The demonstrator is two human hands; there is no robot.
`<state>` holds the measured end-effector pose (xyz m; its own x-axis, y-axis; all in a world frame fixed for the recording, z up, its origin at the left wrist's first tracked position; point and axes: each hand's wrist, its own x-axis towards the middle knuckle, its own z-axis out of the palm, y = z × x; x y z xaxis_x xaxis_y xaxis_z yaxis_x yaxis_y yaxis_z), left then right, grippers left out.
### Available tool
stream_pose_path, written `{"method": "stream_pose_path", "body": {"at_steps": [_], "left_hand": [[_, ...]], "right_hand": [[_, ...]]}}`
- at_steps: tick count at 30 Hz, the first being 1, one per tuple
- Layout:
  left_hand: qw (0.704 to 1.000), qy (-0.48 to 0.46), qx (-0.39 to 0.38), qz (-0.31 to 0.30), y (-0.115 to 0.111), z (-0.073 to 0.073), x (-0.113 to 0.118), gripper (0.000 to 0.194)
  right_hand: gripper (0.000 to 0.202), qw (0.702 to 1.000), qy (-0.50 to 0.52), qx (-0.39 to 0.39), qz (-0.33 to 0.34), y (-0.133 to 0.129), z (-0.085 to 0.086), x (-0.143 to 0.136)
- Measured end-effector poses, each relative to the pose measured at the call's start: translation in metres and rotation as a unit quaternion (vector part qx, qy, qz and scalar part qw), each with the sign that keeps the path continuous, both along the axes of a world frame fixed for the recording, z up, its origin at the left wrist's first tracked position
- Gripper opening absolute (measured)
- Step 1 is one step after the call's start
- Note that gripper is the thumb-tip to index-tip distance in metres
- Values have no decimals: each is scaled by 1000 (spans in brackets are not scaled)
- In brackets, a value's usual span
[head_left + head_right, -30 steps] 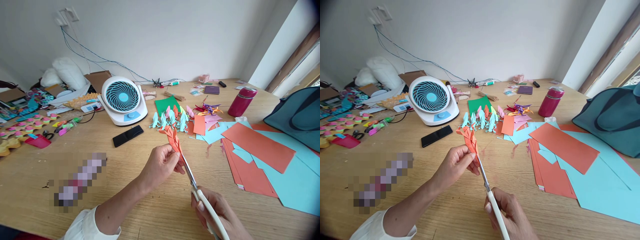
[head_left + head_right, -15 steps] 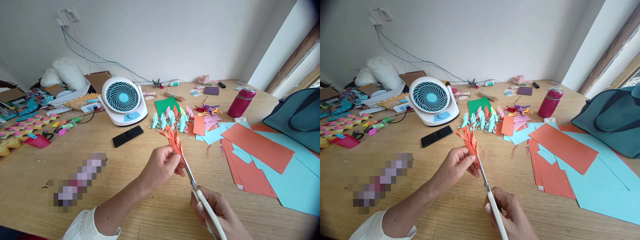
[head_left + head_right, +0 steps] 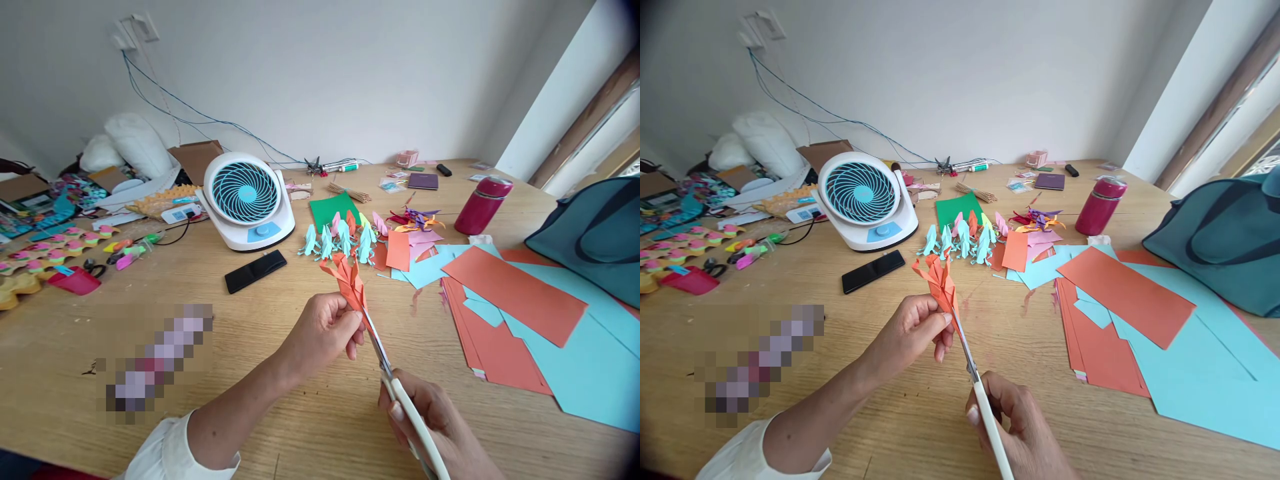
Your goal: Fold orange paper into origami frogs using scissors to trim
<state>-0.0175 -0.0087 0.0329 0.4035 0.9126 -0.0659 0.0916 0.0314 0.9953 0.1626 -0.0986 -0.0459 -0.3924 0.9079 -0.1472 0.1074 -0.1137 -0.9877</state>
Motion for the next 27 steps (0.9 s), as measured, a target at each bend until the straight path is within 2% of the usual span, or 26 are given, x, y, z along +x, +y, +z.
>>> {"method": "stream_pose_path", "body": {"at_steps": [6, 18, 23, 27], "left_hand": [[1000, -9, -20, -3, 0, -1, 0, 16], [1000, 5, -7, -8, 1, 0, -1, 19], [999, -16, 28, 8, 7, 2, -8, 32], [997, 11, 69, 19, 11, -1, -11, 31]], "right_hand": [[54, 1000, -9, -9, 2, -1, 5, 1], [56, 1000, -5, 19, -13, 1, -1, 1], [56, 1000, 13, -1, -10, 0, 0, 1], [57, 1000, 23, -18, -9, -1, 2, 0]]}}
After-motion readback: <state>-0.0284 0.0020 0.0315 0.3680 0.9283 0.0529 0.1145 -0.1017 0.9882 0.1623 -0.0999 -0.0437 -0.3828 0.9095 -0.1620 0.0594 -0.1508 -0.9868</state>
